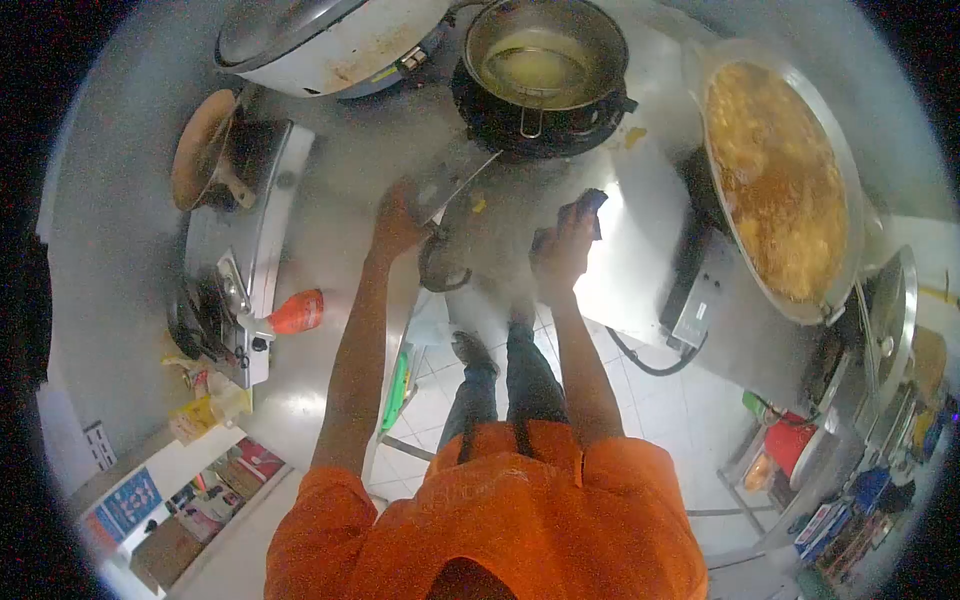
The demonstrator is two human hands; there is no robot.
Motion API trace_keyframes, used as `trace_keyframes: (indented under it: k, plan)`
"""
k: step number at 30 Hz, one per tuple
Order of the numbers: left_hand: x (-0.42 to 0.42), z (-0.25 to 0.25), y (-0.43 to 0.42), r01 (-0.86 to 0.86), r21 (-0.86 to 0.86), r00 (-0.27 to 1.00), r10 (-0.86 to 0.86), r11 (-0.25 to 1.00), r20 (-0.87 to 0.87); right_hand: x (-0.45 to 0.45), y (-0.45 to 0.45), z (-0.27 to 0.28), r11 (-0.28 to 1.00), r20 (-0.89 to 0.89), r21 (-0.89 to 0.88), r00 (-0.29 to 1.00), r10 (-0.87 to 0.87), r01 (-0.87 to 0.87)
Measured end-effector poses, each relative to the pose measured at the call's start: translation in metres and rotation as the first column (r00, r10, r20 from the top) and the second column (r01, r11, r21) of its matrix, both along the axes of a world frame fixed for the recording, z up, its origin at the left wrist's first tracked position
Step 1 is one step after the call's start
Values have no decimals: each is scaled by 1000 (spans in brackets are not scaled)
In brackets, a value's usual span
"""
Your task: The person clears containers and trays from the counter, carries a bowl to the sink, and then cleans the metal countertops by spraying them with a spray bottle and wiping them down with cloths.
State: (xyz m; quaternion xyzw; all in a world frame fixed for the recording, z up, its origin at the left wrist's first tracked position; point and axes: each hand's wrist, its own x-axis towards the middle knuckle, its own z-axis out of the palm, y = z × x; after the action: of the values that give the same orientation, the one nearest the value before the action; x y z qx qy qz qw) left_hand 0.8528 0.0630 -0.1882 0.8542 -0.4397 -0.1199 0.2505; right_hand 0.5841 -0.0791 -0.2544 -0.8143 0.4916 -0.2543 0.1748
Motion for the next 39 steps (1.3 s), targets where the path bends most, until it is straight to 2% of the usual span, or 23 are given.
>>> trace_keyframes:
  k: [3,4,7,10,13,14,15,16,17,18,19,21,23,25,26,27,29,31,33,35,36,37,39]
  plan:
    - [17,-8,-6,40,-23,998,-39,999,55,36,-14,-3,982,46,-21,981,188,-187]
    - [20,-13,-7,29,-18,997,-28,999,76,48,-21,-9,972,104,65,970,220,-227]
    - [20,-15,-12,2,24,992,-5,1000,127,93,-42,-16,897,5,7,897,441,-441]
    - [9,-6,-10,-1,70,993,-8,998,122,126,-45,-25,749,119,-188,743,659,-635]
    - [1,-4,-8,25,13,994,-26,1000,106,122,-22,-30,672,251,68,665,703,-737]
    - [0,-7,-8,16,3,993,-17,1000,120,105,-22,-18,545,333,154,563,757,-824]
    - [-3,-7,-9,12,-8,991,-11,1000,133,92,-10,-31,357,529,528,627,572,-771]
    - [-5,-6,-8,25,-29,989,-20,999,146,75,8,-53,28,607,761,727,322,-648]
    - [-5,-5,-8,34,-59,987,-25,998,160,54,23,-54,208,601,522,530,599,-827]
    - [-6,-4,-9,43,-90,985,-27,995,171,33,39,-50,269,443,205,334,832,-941]
    - [-9,-3,-9,0,-25,988,4,1000,152,16,49,-41,175,499,204,256,828,-963]
    - [-10,-1,-10,-65,111,991,51,992,124,-12,51,-7,185,704,358,395,590,-915]
    - [-10,-14,-8,0,54,982,-10,999,191,-35,29,-7,513,693,496,675,254,-701]
    - [-22,-16,-7,-21,38,980,13,999,197,-35,-31,26,726,601,565,798,-36,-392]
    - [-35,-9,-12,-73,50,983,64,996,172,-26,-71,25,915,590,335,807,-18,-224]
    - [-48,-5,-14,-127,63,982,116,990,148,-13,-104,48,972,588,210,808,-41,-104]
    - [-69,-6,-16,-177,78,972,162,981,169,18,-138,45,996,464,85,885,-47,9]
    - [-88,-2,-21,-231,109,965,214,967,152,38,-135,4,997,312,51,949,43,-62]
    - [-110,5,-30,-281,153,959,270,947,88,28,-94,9,897,227,320,944,241,-306]
    - [-135,11,-40,-296,45,940,282,954,194,-11,-44,-29,822,139,-33,811,568,-569]
    - [-148,14,-42,-303,-8,923,296,953,247,-34,-32,-15,753,207,78,749,629,-653]
    - [-160,15,-44,-323,59,932,306,945,193,-57,-25,-4,660,287,179,680,674,-730]
    - [-182,14,-54,-352,191,936,340,916,95,-90,-32,0,753,478,359,801,360,-552]
